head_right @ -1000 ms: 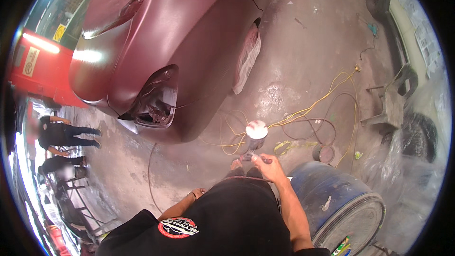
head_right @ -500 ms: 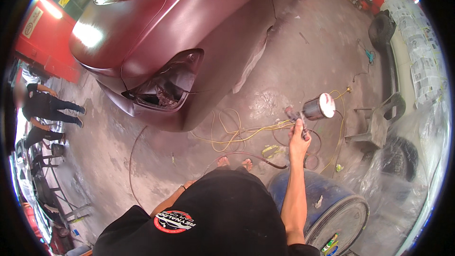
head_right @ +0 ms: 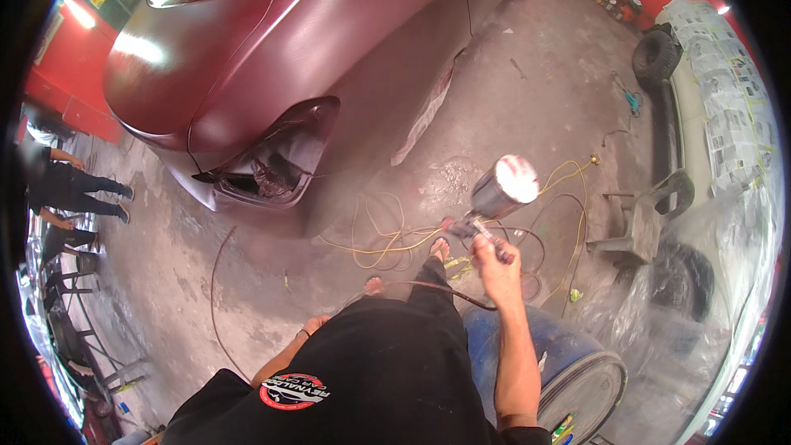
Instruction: The person uses a spray gun to apply a coat of maroon paint to the exterior of a car. They move around the vehicle, spraying the rear bumper, side panels, and front bumper in a continuous motion.
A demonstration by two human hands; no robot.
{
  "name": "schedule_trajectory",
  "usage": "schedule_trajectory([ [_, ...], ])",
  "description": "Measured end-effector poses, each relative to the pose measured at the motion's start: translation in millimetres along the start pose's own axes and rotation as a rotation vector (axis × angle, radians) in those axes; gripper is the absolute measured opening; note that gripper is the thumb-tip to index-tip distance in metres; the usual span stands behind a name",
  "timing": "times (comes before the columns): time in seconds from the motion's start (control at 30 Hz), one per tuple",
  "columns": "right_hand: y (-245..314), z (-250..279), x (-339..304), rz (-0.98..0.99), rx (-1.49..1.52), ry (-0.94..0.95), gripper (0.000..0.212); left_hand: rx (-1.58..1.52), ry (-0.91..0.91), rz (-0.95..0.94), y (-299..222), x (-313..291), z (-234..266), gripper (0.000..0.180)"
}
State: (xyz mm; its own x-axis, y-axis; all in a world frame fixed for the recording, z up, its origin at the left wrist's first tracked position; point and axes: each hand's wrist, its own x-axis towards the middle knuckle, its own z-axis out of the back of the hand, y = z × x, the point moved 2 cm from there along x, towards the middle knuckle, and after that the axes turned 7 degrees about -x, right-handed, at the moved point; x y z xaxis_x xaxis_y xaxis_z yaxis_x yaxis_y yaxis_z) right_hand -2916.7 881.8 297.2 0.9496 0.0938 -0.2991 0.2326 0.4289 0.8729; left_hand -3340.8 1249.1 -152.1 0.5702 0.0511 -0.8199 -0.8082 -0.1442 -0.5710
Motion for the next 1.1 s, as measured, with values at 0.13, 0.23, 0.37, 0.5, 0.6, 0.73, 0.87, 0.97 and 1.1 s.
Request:
schedule_trajectory([
  [0.13, 2, 49, 80, 0.020, 0.091, -0.194, 0.050, 0.135, -0.090, 0.007, -117, -17, -54, 0.032],
  [0.23, 23, 75, 137, -0.073, 0.174, -0.246, 0.051, 0.204, -0.198, -0.020, -183, -36, -79, 0.032],
  [0.37, 46, 114, 215, -0.047, 0.209, -0.305, 0.052, 0.233, -0.319, -0.070, -216, -21, -118, 0.030],
  [0.5, 58, 160, 280, 0.037, 0.197, -0.436, 0.051, 0.227, -0.354, -0.065, -332, -50, -172, 0.029],
  [0.6, 69, 175, 303, 0.059, 0.208, -0.456, 0.052, 0.283, -0.369, -0.071, -342, -46, -195, 0.029],
  [0.73, 82, 163, 283, 0.053, 0.215, -0.334, 0.051, 0.170, -0.330, -0.026, -326, -49, -211, 0.028],
  [0.87, 68, 130, 230, 0.039, 0.167, -0.181, 0.050, 0.106, -0.337, 0.012, -289, -51, -206, 0.027],
  [0.97, 55, 101, 177, 0.060, 0.108, -0.050, 0.048, 0.001, -0.350, -0.029, -259, -52, -203, 0.026],
  [1.1, 46, 71, 102, 0.133, 0.074, 0.235, 0.030, 0.003, -0.371, 0.032, -218, -56, -196, 0.021],
])
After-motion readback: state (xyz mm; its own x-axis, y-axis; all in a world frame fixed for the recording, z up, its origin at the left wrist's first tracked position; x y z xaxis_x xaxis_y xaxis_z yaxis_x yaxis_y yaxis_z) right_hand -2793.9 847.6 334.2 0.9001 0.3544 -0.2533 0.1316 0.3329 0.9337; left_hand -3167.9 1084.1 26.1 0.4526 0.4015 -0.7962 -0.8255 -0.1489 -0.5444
